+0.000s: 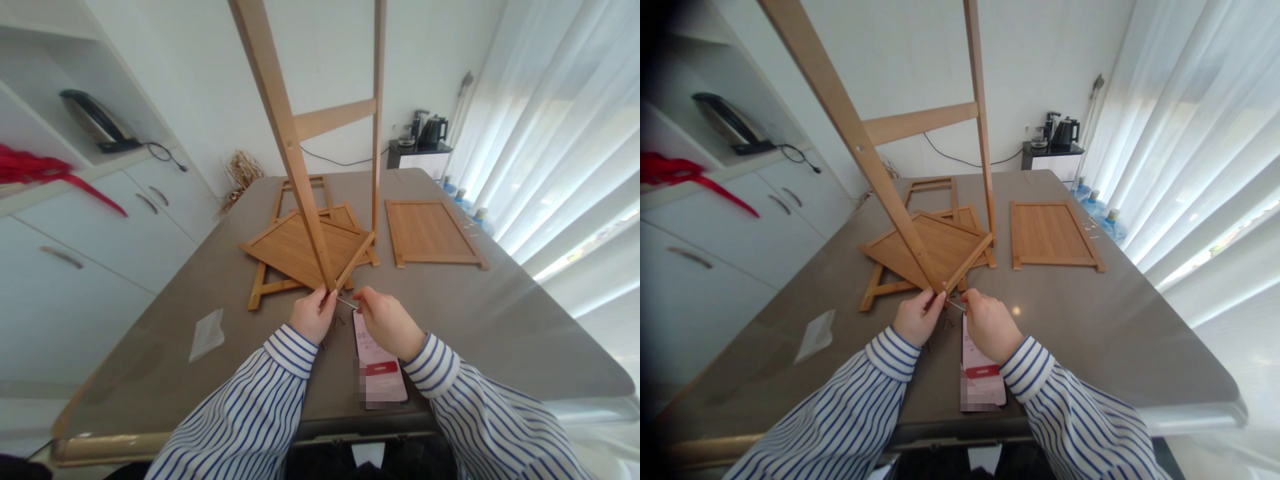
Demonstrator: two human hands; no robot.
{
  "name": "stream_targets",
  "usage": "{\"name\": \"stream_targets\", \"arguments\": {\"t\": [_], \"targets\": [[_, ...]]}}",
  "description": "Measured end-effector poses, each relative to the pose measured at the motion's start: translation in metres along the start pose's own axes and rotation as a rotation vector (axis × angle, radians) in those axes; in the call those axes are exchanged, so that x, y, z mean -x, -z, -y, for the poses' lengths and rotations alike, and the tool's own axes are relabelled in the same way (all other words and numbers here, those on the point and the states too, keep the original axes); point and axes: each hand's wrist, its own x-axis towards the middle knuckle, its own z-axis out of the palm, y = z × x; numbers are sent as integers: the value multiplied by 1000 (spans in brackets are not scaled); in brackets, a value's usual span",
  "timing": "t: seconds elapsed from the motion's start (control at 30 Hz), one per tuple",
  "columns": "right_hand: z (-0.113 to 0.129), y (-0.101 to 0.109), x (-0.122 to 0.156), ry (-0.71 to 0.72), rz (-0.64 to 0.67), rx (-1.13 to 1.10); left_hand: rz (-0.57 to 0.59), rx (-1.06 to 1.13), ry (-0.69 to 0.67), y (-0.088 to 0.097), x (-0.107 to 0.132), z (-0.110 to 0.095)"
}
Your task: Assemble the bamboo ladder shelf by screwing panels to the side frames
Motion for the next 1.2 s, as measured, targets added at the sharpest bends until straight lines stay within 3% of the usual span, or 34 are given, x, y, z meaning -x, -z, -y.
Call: {"name": "stream_targets", "arguments": {"t": [0.17, 0.47, 0.57, 0.73, 1.2], "targets": [[1, 0, 4, 81, 21, 30, 2, -14, 1, 0, 1, 0], [1, 2, 7, 206, -27, 373, 8, 11, 1, -1, 0, 1], [3, 4, 8, 196, -71, 428, 1, 17, -4, -1, 0, 1], [7, 5, 8, 201, -37, 451, 6, 10, 7, -1, 0, 0], [8, 0, 5, 63, -4, 323, 2, 20, 8, -3, 0, 2]]}}
